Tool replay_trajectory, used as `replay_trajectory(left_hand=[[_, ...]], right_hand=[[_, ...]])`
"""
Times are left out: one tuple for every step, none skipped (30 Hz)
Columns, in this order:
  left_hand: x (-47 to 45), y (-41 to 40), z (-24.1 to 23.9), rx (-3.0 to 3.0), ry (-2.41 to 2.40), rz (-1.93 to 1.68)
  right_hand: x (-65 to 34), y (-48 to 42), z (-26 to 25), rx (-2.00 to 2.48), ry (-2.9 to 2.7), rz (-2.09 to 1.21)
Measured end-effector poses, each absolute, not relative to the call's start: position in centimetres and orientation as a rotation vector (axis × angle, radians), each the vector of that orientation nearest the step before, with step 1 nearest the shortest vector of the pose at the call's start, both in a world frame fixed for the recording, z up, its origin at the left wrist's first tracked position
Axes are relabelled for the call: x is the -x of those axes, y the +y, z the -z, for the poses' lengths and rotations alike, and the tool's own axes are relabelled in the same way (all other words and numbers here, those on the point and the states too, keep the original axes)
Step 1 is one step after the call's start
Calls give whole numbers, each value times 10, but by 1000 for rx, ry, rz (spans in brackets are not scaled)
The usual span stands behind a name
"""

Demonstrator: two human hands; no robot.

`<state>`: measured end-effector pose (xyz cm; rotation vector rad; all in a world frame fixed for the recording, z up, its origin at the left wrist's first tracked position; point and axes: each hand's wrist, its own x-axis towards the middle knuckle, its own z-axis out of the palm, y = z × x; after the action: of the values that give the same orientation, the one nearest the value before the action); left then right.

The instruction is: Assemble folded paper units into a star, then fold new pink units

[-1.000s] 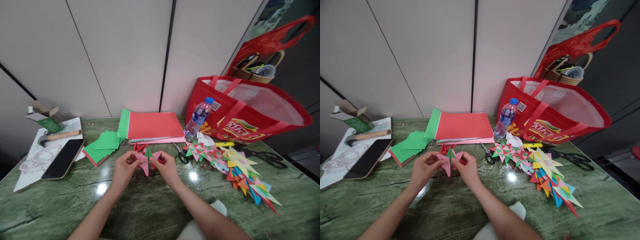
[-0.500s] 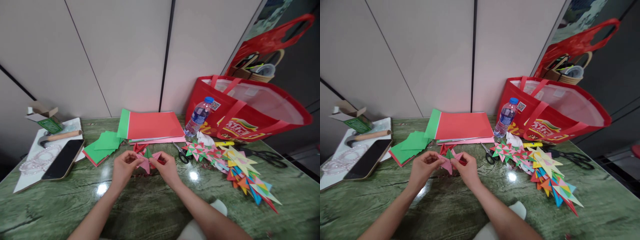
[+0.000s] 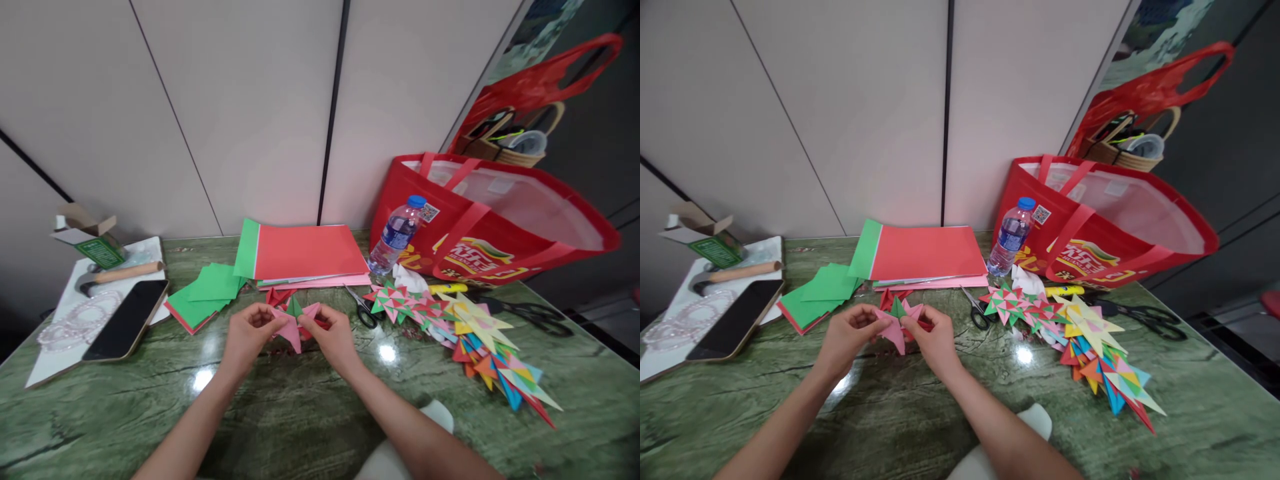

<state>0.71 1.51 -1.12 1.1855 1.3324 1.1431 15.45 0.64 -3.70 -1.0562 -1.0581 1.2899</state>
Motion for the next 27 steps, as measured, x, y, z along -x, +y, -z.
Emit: replay_trajectory(left_hand=[[-7, 15, 12, -1177, 1329, -1128], [-6, 16, 12, -1172, 1327, -1113], [-6, 16, 12, -1170, 1326, -1102], [-6, 16, 12, -1166, 1325, -1095], [-5, 16, 12, -1162, 1323, -1090], [-5, 16, 12, -1157, 1320, -1087], [-6, 15, 12, -1153, 1316, -1084], [-6, 15, 13, -1152, 1310, -1080], [-6, 15, 13, -1154, 1302, -1076], [-7, 15, 13, -1160, 1295, -1076], [-7, 14, 13, -1168, 1287, -1080], [-8, 14, 13, -1178, 1280, -1087], [-8, 13, 13, -1188, 1273, -1096], [-8, 13, 12, -1197, 1267, -1103], [-9, 13, 12, -1204, 1263, -1107], [-9, 13, 12, -1207, 1260, -1106], [-9, 12, 11, -1205, 1256, -1102], [-9, 12, 11, -1198, 1250, -1098], [-8, 12, 11, -1188, 1241, -1093], [-8, 12, 11, -1178, 1231, -1088], [-8, 12, 11, -1170, 1220, -1084], [-7, 12, 11, -1165, 1212, -1080], [-7, 13, 11, -1164, 1207, -1079], [-7, 13, 11, -1165, 1206, -1079], [-7, 13, 11, -1167, 1206, -1079], [-7, 13, 12, -1169, 1207, -1080], [-7, 13, 12, -1170, 1209, -1081]], right_hand=[[-155, 6, 36, 1058, -1057, -1288], [-155, 6, 36, 1063, -1054, -1285], [-155, 6, 36, 1069, -1053, -1283], [-154, 6, 35, 1073, -1052, -1282], [-154, 6, 35, 1074, -1050, -1282], [-154, 6, 35, 1075, -1047, -1284], [-154, 6, 36, 1075, -1045, -1285], [-154, 6, 36, 1075, -1040, -1287], [-154, 6, 36, 1075, -1033, -1289], [-153, 6, 36, 1076, -1024, -1290], [-153, 6, 37, 1077, -1017, -1292], [-153, 6, 37, 1076, -1010, -1292], [-153, 7, 37, 1075, -1007, -1292], [-153, 7, 37, 1070, -1007, -1294], [-153, 7, 37, 1066, -1012, -1295], [-153, 7, 37, 1061, -1019, -1297], [-154, 7, 37, 1059, -1025, -1298], [-154, 7, 37, 1060, -1031, -1299], [-154, 7, 37, 1062, -1034, -1299], [-154, 7, 37, 1066, -1035, -1298], [-154, 7, 37, 1069, -1035, -1299], [-155, 7, 36, 1070, -1032, -1301], [-155, 7, 36, 1069, -1030, -1304], [-155, 7, 36, 1067, -1028, -1307], [-155, 7, 36, 1065, -1026, -1309], [-155, 7, 35, 1064, -1026, -1311], [-155, 7, 35, 1065, -1027, -1310]])
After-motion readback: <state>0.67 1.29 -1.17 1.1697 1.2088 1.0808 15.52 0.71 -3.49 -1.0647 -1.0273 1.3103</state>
